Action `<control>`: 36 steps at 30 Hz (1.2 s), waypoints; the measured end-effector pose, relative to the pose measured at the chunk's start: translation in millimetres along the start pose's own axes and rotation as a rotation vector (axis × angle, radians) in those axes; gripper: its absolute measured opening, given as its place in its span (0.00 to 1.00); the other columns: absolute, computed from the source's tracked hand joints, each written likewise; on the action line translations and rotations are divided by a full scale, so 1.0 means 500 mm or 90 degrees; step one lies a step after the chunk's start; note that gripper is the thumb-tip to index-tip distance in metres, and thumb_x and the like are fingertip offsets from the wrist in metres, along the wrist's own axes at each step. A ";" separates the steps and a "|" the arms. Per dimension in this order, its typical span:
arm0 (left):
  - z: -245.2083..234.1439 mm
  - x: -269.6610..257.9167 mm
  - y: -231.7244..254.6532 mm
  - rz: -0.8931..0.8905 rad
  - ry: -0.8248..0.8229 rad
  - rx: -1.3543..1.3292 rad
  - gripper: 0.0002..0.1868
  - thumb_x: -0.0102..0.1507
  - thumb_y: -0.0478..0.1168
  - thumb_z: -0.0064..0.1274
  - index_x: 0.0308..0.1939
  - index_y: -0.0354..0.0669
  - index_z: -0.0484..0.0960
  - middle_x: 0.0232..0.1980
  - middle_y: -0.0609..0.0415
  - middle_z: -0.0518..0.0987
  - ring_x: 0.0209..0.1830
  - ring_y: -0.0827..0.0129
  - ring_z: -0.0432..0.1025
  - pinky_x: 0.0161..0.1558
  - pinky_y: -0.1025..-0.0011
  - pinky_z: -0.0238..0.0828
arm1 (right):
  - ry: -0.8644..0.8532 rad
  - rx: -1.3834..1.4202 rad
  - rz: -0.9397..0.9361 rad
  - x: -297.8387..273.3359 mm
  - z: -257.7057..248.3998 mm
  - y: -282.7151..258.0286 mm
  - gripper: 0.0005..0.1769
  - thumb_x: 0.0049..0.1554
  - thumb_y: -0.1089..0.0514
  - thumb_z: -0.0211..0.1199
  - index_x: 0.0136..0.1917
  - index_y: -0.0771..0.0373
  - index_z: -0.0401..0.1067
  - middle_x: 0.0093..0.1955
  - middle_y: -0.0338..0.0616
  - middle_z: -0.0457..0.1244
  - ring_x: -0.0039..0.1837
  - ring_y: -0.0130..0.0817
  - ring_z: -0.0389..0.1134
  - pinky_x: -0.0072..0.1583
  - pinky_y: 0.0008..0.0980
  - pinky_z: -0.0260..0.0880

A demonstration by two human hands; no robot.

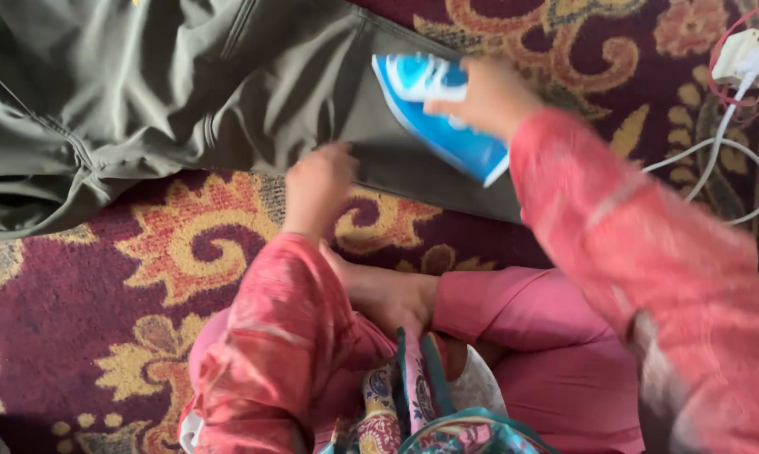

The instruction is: Ironing a pair of green pants on a rug on the floor.

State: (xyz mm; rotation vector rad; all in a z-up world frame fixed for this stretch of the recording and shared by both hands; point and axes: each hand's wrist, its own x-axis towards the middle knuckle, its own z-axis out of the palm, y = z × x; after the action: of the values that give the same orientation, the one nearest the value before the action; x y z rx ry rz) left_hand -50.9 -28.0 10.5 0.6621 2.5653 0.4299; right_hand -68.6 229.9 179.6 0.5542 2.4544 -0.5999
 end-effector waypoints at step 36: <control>0.109 0.002 0.056 0.105 0.260 0.161 0.41 0.73 0.61 0.44 0.83 0.44 0.56 0.84 0.38 0.49 0.82 0.34 0.44 0.76 0.38 0.44 | 0.020 -0.129 0.019 -0.062 -0.051 0.229 0.40 0.53 0.31 0.67 0.67 0.60 0.70 0.60 0.52 0.68 0.58 0.55 0.69 0.51 0.52 0.69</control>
State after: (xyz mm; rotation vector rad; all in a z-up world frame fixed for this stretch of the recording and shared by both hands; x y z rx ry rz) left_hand -13.8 5.6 -24.9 0.9667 2.9955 0.3218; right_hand 1.8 328.4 183.3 0.5200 2.4947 -0.3282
